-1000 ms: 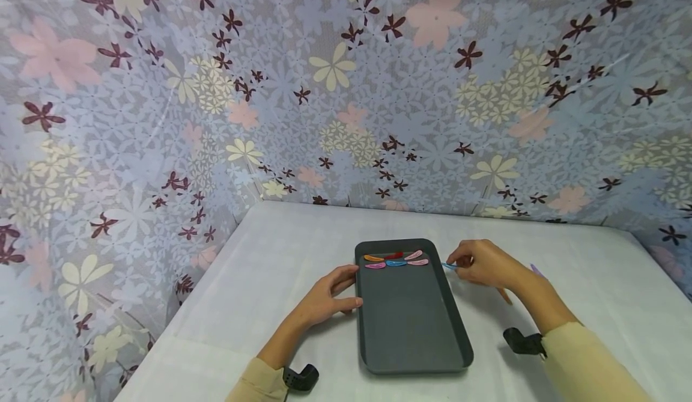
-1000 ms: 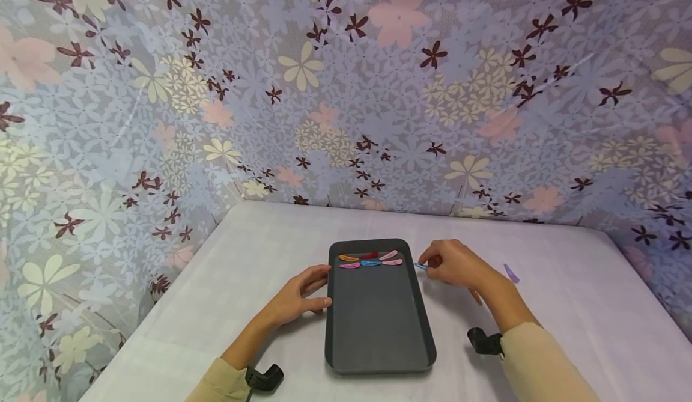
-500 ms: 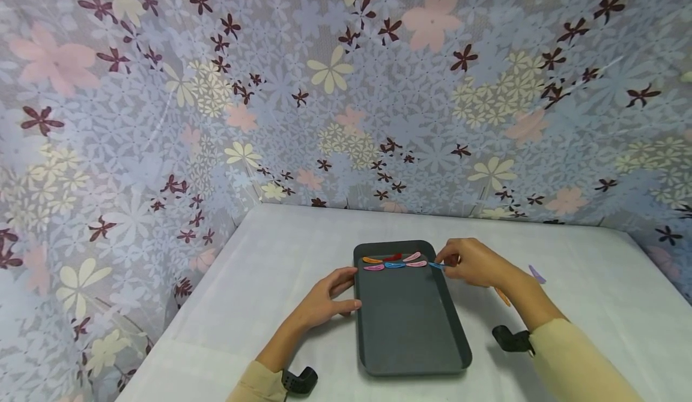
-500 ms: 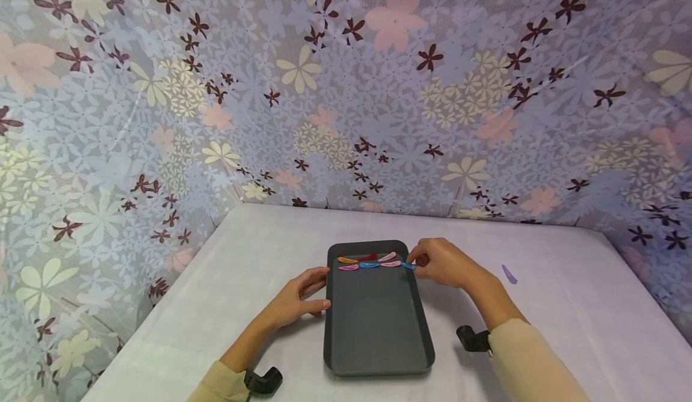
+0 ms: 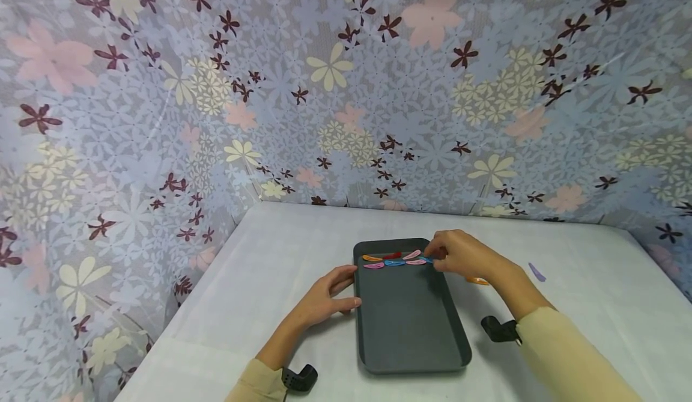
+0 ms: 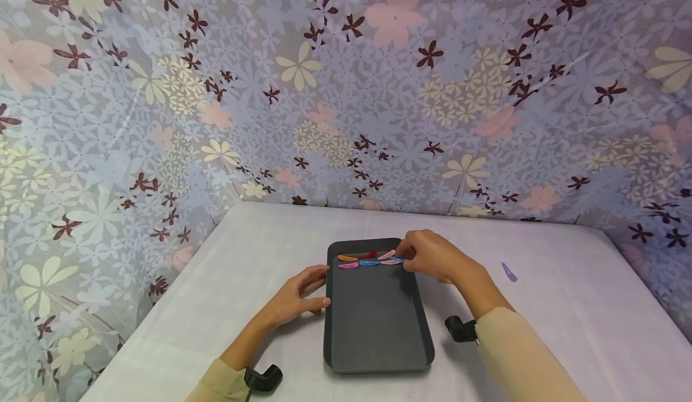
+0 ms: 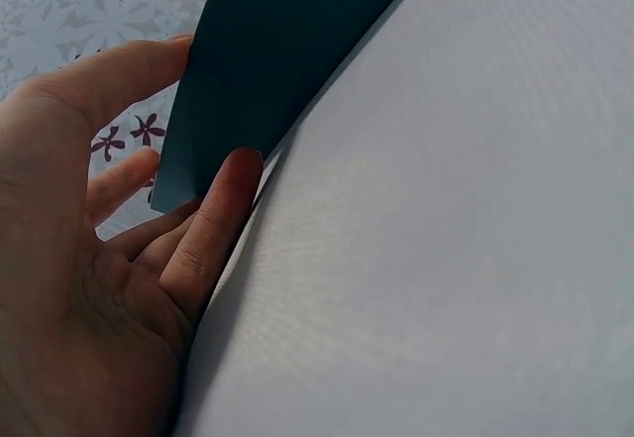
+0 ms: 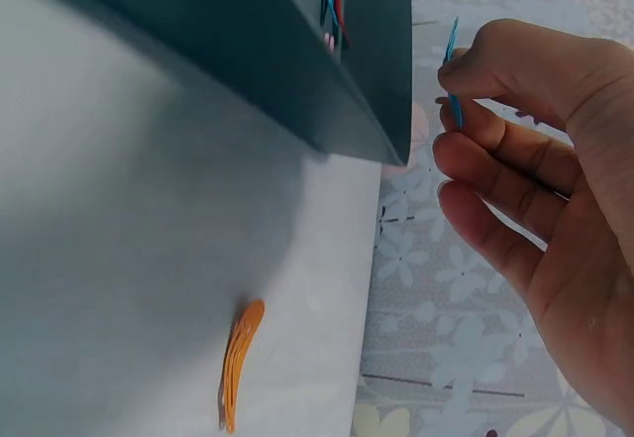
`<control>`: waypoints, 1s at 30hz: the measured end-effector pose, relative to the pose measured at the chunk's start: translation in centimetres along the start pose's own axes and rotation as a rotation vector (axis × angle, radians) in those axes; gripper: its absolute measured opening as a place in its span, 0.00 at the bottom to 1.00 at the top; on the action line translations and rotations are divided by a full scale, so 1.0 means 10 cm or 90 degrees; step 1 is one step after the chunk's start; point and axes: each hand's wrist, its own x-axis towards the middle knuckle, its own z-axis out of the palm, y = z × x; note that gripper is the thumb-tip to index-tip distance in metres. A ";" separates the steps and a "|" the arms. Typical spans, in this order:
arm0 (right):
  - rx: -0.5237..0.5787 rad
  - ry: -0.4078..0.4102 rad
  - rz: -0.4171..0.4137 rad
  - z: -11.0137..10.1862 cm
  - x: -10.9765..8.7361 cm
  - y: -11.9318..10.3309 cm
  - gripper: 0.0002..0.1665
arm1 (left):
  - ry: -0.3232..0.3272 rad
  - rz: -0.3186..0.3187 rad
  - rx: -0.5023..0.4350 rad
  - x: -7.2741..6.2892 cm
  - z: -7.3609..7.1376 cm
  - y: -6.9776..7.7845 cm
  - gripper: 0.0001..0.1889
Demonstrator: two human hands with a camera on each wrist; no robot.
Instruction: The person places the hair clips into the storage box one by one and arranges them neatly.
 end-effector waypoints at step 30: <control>0.033 -0.031 0.006 0.19 0.32 -0.23 0.12 | 0.006 0.008 0.009 0.07 -0.02 -0.21 0.38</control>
